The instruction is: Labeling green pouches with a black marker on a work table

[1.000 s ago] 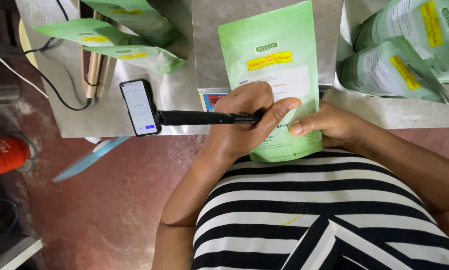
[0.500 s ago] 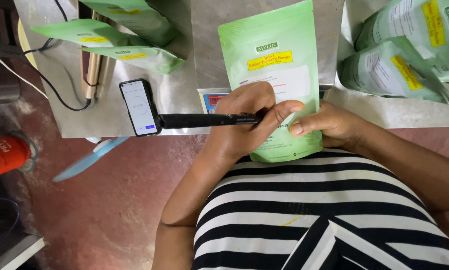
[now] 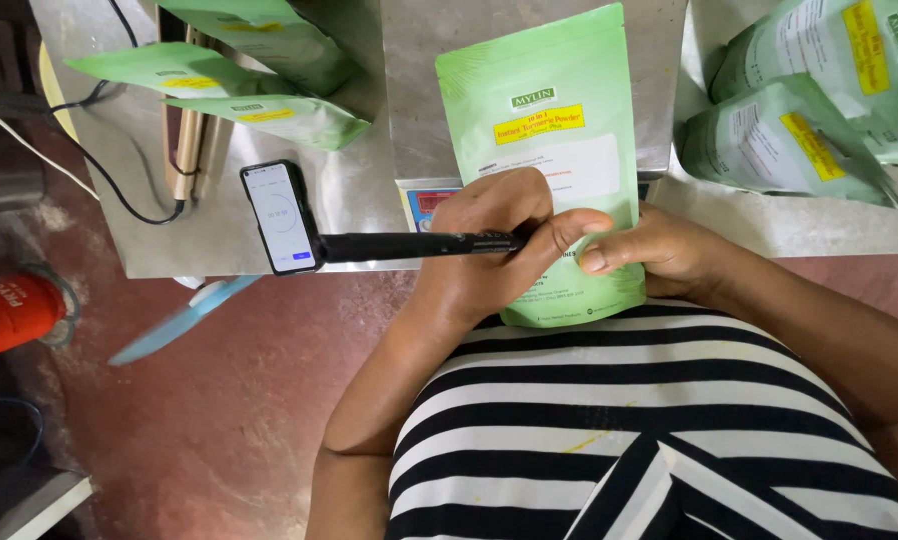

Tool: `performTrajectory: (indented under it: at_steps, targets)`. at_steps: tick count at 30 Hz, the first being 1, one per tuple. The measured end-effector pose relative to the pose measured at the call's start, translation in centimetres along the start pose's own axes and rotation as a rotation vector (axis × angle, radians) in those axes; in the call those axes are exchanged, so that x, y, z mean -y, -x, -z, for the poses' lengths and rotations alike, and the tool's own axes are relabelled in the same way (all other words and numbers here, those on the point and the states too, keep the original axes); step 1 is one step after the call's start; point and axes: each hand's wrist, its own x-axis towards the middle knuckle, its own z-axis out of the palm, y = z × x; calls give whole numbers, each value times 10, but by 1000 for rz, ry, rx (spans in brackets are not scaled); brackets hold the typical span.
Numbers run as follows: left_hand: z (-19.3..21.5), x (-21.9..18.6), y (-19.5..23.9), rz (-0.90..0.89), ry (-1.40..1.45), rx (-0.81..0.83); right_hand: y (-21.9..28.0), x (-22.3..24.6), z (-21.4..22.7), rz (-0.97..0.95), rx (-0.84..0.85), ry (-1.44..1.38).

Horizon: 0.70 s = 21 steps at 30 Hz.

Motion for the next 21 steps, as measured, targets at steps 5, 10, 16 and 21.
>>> performTrajectory:
  at_steps: [5,10,16,21]
  targets:
    - [0,-2,0,38,-9,35,1,7,-8,0,29,53]
    - [1,-3,1,35,-34,38,2,-1,2,18,-18,48]
    - [3,-3,3,49,-1,55,3,5,-3,-14,29,139]
    - [4,1,2,80,12,55,5,1,-8,5,-9,136]
